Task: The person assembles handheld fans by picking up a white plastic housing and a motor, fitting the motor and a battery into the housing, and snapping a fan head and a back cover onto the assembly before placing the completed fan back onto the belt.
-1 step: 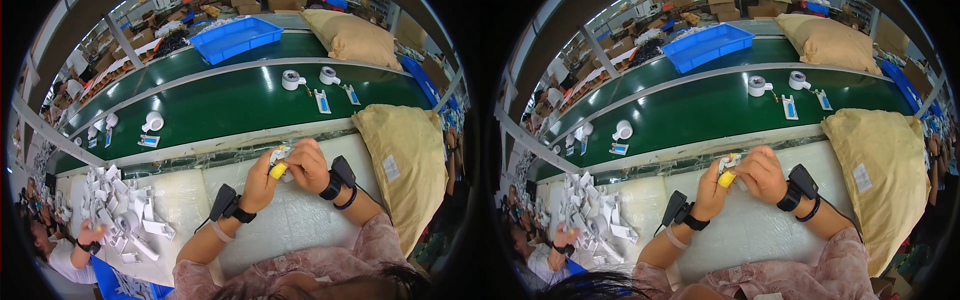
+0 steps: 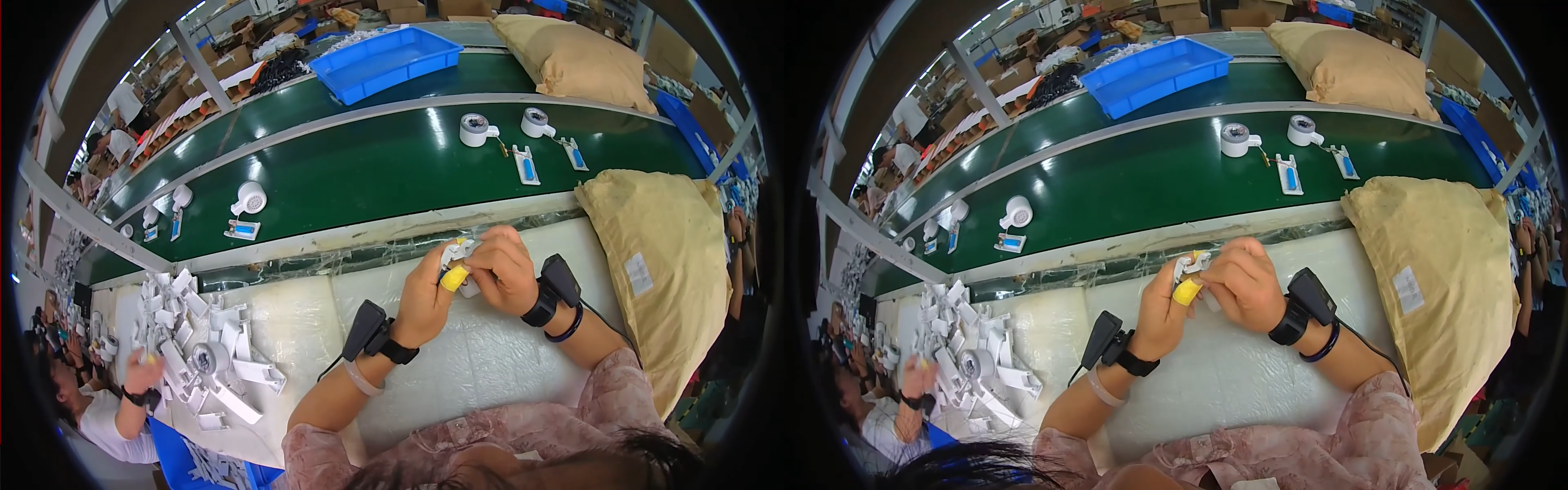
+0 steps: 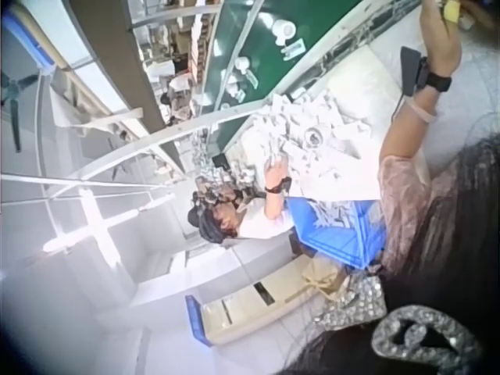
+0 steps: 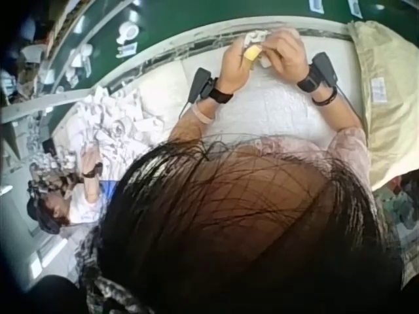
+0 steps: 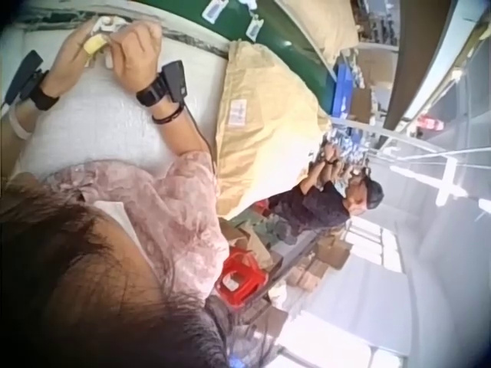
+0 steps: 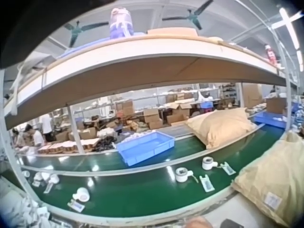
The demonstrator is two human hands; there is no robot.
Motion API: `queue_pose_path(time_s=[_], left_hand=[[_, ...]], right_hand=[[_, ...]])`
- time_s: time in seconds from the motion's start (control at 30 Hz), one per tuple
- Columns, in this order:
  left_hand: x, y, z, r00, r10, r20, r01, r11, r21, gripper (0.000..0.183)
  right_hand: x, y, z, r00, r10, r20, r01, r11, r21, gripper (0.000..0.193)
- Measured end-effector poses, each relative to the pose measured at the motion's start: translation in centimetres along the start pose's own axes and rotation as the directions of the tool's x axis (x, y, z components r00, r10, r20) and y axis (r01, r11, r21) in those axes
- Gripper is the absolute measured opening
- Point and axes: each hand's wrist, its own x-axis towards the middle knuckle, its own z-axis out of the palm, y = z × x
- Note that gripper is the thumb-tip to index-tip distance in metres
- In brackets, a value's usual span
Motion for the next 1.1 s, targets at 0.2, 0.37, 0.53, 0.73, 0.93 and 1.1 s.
queue_pose_path(time_s=[0.2, 0.37, 0.53, 0.73, 0.93, 1.1], left_hand=[[0.3, -0.1, 0.1, 0.988, 0.144, -0.048, -0.138, 0.985, 0.103, 0.030], [0.5, -0.1, -0.1, 0.991, 0.130, -0.045, -0.126, 0.990, 0.065, 0.027], [1.8, 0.5, -2.0, 0.954, -0.283, 0.096, 0.296, 0.935, -0.197, 0.033], [3.8, -2.4, -6.6, 0.920, -0.392, 0.020, 0.297, 0.663, -0.687, 0.042], [5.1, -5.0, -9.0, 0.843, -0.259, -0.472, -0.191, 0.676, -0.712, 0.036], [4.3, -4.4, -7.5, 0.885, -0.310, -0.348, 0.071, 0.828, -0.556, 0.035]], right_hand=[[0.0, -0.1, 0.1, 1.000, -0.005, 0.003, 0.005, 1.000, 0.012, 0.025], [-0.3, -0.1, 0.5, 0.999, 0.047, -0.002, -0.047, 0.999, 0.020, 0.020], [-0.1, -0.2, 0.2, 0.984, 0.157, 0.090, -0.161, 0.986, 0.036, 0.021], [-0.3, 0.8, 0.4, 0.959, 0.271, 0.086, -0.273, 0.962, 0.004, 0.031], [0.8, 4.8, -0.2, 0.883, 0.455, 0.117, -0.457, 0.889, -0.004, 0.037], [3.0, 11.7, -0.6, 0.902, 0.427, 0.067, -0.379, 0.856, -0.352, 0.039]])
